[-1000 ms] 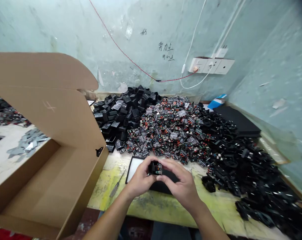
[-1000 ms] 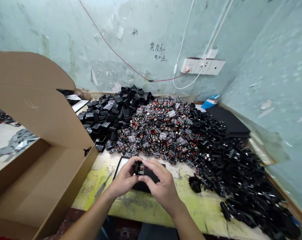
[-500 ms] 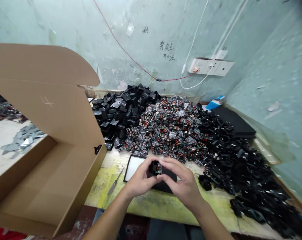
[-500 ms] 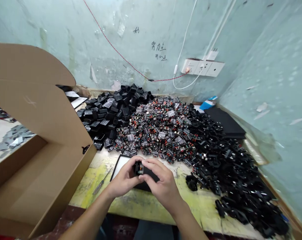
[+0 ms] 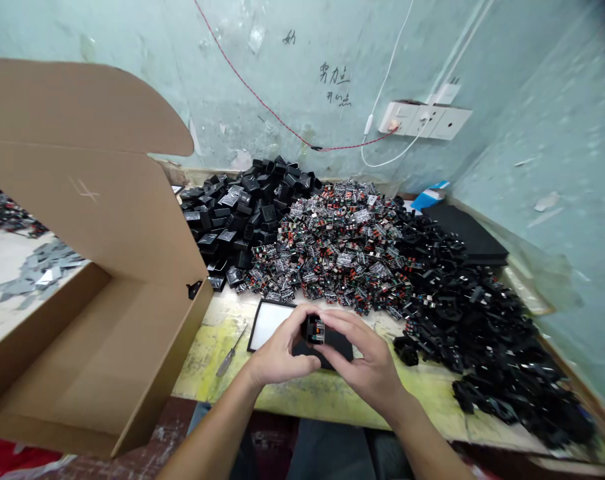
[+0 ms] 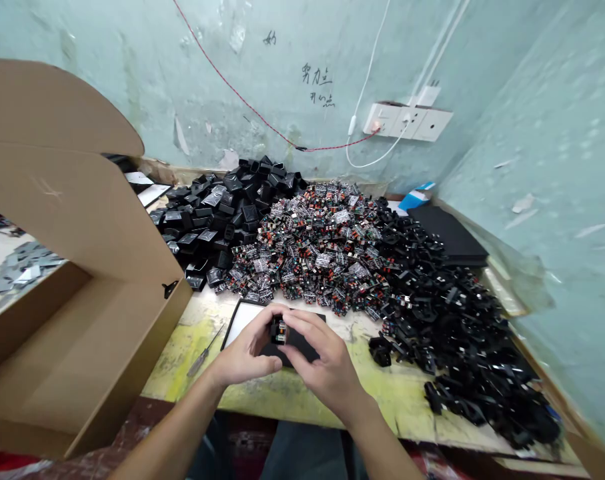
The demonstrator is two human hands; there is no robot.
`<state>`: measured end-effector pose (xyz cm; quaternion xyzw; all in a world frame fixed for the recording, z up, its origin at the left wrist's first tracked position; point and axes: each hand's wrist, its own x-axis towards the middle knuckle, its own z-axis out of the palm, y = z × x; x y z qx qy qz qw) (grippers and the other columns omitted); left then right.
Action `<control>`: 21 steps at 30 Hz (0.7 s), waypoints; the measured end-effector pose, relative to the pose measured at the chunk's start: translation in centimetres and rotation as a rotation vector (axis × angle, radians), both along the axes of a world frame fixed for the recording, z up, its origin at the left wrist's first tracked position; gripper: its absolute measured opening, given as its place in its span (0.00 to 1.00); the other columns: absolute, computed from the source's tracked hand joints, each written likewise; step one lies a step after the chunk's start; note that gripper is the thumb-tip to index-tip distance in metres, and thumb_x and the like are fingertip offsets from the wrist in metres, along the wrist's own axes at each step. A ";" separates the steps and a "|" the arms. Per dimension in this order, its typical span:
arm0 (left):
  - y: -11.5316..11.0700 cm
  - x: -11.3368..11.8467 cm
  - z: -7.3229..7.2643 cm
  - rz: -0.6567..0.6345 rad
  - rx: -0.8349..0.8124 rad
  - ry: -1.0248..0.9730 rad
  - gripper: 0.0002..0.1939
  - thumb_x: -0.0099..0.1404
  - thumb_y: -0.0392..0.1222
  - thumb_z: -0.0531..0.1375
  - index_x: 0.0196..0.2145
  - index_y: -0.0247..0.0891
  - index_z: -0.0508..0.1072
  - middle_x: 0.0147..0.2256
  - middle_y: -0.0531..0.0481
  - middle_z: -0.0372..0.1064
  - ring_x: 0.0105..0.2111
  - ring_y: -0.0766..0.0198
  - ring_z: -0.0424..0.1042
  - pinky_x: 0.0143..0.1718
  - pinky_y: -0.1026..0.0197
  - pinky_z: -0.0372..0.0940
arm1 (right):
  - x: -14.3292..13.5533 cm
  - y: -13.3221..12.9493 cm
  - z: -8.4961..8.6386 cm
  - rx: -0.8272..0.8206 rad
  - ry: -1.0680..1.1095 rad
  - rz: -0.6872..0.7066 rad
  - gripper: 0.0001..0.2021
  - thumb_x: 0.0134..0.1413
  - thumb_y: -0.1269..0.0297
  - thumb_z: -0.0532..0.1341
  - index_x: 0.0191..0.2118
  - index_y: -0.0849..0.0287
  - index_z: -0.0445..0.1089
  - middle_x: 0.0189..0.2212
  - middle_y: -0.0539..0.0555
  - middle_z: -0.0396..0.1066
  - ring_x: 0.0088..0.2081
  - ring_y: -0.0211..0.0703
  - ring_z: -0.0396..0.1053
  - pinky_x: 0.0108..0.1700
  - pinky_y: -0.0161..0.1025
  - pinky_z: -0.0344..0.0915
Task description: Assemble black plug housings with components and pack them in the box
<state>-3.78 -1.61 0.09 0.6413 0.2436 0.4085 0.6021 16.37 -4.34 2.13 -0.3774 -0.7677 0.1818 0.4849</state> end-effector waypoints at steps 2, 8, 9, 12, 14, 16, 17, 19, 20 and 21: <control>0.0 0.0 -0.2 -0.007 -0.001 -0.004 0.37 0.59 0.44 0.72 0.63 0.43 0.64 0.57 0.42 0.66 0.59 0.47 0.68 0.60 0.48 0.65 | 0.0 0.0 -0.2 -0.010 0.006 -0.009 0.23 0.65 0.69 0.68 0.63 0.47 0.72 0.56 0.58 0.78 0.57 0.52 0.77 0.60 0.54 0.77; -0.2 0.7 0.0 0.130 0.108 0.076 0.30 0.67 0.57 0.68 0.61 0.42 0.69 0.56 0.41 0.67 0.59 0.48 0.66 0.63 0.47 0.62 | -0.3 0.1 -0.9 -0.006 0.023 -0.017 0.23 0.64 0.72 0.66 0.61 0.48 0.73 0.56 0.56 0.78 0.57 0.49 0.77 0.60 0.50 0.77; -0.3 0.9 0.2 0.176 0.126 0.098 0.27 0.70 0.57 0.65 0.60 0.42 0.70 0.57 0.41 0.67 0.60 0.48 0.66 0.64 0.47 0.61 | -0.4 0.1 -1.1 -0.009 0.021 -0.025 0.23 0.64 0.72 0.66 0.62 0.48 0.72 0.56 0.56 0.77 0.58 0.49 0.77 0.60 0.50 0.76; -0.7 1.6 0.3 0.283 0.094 0.165 0.20 0.77 0.53 0.57 0.60 0.43 0.71 0.57 0.42 0.70 0.59 0.51 0.68 0.65 0.48 0.61 | -0.7 0.1 -1.8 -0.056 0.026 -0.065 0.25 0.64 0.71 0.66 0.65 0.48 0.69 0.56 0.57 0.77 0.56 0.49 0.77 0.60 0.49 0.76; -0.9 2.1 0.1 0.334 0.071 0.195 0.19 0.79 0.50 0.54 0.61 0.43 0.70 0.58 0.42 0.71 0.60 0.52 0.69 0.65 0.49 0.61 | -0.9 0.2 -2.2 -0.102 0.048 -0.083 0.28 0.64 0.71 0.66 0.67 0.47 0.68 0.56 0.56 0.77 0.54 0.48 0.78 0.59 0.49 0.77; -0.8 2.4 -0.2 0.380 0.074 0.203 0.19 0.80 0.48 0.53 0.62 0.42 0.70 0.59 0.42 0.71 0.60 0.53 0.69 0.65 0.49 0.61 | -1.2 0.4 -2.4 -0.127 0.087 -0.083 0.28 0.63 0.71 0.66 0.67 0.47 0.68 0.56 0.56 0.77 0.52 0.47 0.79 0.58 0.48 0.77; -0.7 2.6 -0.4 0.401 0.076 0.201 0.19 0.80 0.47 0.52 0.61 0.42 0.70 0.59 0.42 0.71 0.60 0.53 0.69 0.65 0.50 0.61 | -1.4 0.5 -2.5 -0.136 0.107 -0.078 0.29 0.62 0.72 0.66 0.67 0.47 0.68 0.56 0.56 0.77 0.52 0.47 0.79 0.58 0.48 0.77; -0.3 2.9 -0.6 0.428 0.058 0.181 0.18 0.79 0.47 0.52 0.59 0.41 0.72 0.57 0.42 0.73 0.58 0.54 0.71 0.63 0.50 0.63 | -1.6 0.7 -2.4 -0.148 0.136 -0.072 0.30 0.60 0.74 0.66 0.66 0.47 0.68 0.56 0.55 0.77 0.52 0.47 0.79 0.58 0.47 0.77; 0.0 3.0 -0.6 0.437 0.038 0.165 0.18 0.79 0.48 0.52 0.58 0.40 0.73 0.56 0.42 0.74 0.57 0.54 0.72 0.62 0.50 0.64 | -1.8 0.8 -2.3 -0.149 0.145 -0.073 0.30 0.59 0.75 0.66 0.66 0.47 0.68 0.56 0.55 0.77 0.52 0.46 0.79 0.58 0.46 0.77; 0.2 3.1 -0.6 0.448 0.014 0.150 0.18 0.78 0.49 0.53 0.56 0.39 0.74 0.55 0.42 0.75 0.55 0.53 0.73 0.61 0.50 0.66 | -1.9 0.9 -2.2 -0.147 0.150 -0.079 0.31 0.58 0.75 0.65 0.66 0.48 0.68 0.56 0.55 0.77 0.52 0.46 0.78 0.58 0.46 0.77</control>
